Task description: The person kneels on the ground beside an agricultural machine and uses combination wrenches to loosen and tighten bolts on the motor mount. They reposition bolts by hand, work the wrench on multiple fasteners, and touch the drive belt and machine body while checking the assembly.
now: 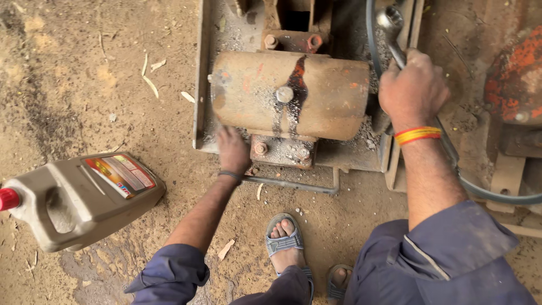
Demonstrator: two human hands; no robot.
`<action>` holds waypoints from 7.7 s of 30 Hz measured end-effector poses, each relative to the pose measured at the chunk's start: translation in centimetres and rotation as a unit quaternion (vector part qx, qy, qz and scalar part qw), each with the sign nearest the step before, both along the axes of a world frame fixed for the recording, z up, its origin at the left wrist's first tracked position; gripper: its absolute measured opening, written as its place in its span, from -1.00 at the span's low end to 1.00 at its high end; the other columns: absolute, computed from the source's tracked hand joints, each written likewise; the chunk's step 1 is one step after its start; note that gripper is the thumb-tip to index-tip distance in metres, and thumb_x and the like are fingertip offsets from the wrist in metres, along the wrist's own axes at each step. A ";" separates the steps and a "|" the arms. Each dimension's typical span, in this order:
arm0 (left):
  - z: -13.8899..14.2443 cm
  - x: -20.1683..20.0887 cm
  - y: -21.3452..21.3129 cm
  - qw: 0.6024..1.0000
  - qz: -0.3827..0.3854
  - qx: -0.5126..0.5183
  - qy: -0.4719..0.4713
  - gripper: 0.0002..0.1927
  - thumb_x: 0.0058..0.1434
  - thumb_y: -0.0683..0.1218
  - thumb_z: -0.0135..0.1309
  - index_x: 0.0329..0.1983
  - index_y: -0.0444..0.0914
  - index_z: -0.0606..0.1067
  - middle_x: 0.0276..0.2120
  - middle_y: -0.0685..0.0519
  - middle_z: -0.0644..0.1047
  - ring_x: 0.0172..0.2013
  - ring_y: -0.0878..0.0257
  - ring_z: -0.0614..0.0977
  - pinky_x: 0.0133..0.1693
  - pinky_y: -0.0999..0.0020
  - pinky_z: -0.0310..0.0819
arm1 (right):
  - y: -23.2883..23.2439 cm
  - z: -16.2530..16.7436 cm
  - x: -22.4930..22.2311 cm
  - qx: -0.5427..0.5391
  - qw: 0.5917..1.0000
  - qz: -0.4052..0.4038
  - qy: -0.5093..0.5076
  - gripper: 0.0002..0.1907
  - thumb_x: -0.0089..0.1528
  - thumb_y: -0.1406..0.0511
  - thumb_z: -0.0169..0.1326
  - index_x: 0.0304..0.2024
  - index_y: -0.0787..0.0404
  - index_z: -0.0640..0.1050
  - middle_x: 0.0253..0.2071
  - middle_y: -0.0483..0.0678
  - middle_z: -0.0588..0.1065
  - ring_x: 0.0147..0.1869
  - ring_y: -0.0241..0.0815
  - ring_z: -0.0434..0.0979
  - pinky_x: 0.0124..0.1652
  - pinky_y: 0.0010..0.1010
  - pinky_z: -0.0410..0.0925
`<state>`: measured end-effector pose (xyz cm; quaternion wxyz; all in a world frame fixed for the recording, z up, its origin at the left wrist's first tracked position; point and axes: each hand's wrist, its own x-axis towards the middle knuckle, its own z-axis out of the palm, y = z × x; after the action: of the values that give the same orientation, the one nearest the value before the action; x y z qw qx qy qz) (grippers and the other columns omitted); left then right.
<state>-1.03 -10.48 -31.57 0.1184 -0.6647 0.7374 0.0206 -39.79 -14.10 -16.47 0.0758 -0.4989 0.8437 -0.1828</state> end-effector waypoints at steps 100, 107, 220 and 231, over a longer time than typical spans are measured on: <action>29.6 -20.7 9.8 0.907 -0.303 -0.087 0.278 -0.46 0.15 0.05 0.15 0.10 -0.38 0.46 0.29 -0.40 0.29 0.27 -0.27 0.30 0.28 -0.22 0.10 | 13.5 15.6 -6.2 -0.107 0.684 -0.110 -0.713 -0.66 0.46 0.05 -0.07 -0.17 0.16 0.50 -0.33 -0.05 0.50 -0.55 -0.39 0.28 -0.61 -0.61 0.12; 33.5 -17.9 4.0 0.832 -0.047 -0.006 0.553 -0.74 0.32 -0.20 -0.11 -0.04 -0.24 0.57 -0.24 -0.13 0.70 -0.19 0.06 0.76 -0.04 0.19 0.64 | 15.9 20.1 5.5 -0.075 0.471 -0.207 -0.854 -0.73 0.41 0.09 0.00 -0.20 0.14 0.44 -0.34 -0.08 0.44 -0.42 -0.35 0.34 -0.48 -0.57 0.23; 24.6 -8.0 -2.3 0.855 -0.100 -0.093 0.501 -0.83 0.20 -0.09 0.30 -0.22 -0.27 0.68 -0.33 -0.08 0.70 -0.37 0.19 0.76 -0.23 0.32 0.65 | 8.8 15.1 6.0 0.122 0.957 0.264 0.004 -0.36 0.26 -0.29 0.09 -0.12 0.06 0.73 -0.48 0.15 0.58 -0.28 0.21 0.62 -0.21 -0.02 0.41; 20.8 -9.8 -0.9 0.881 -0.025 -0.185 0.435 -0.78 0.11 -0.07 0.21 -0.29 -0.32 0.61 -0.34 -0.22 0.63 -0.27 -0.13 0.65 -0.18 0.00 0.52 | 7.8 11.9 5.3 0.104 0.948 0.300 0.018 -0.22 0.24 -0.36 0.07 -0.07 0.16 0.73 -0.26 0.31 0.60 -0.17 0.31 0.61 -0.15 0.07 0.44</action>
<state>-10.78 -11.42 -10.76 -0.3384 -0.5804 0.7214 0.1679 -34.46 -6.34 -4.53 0.1637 -0.7215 0.6706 -0.0543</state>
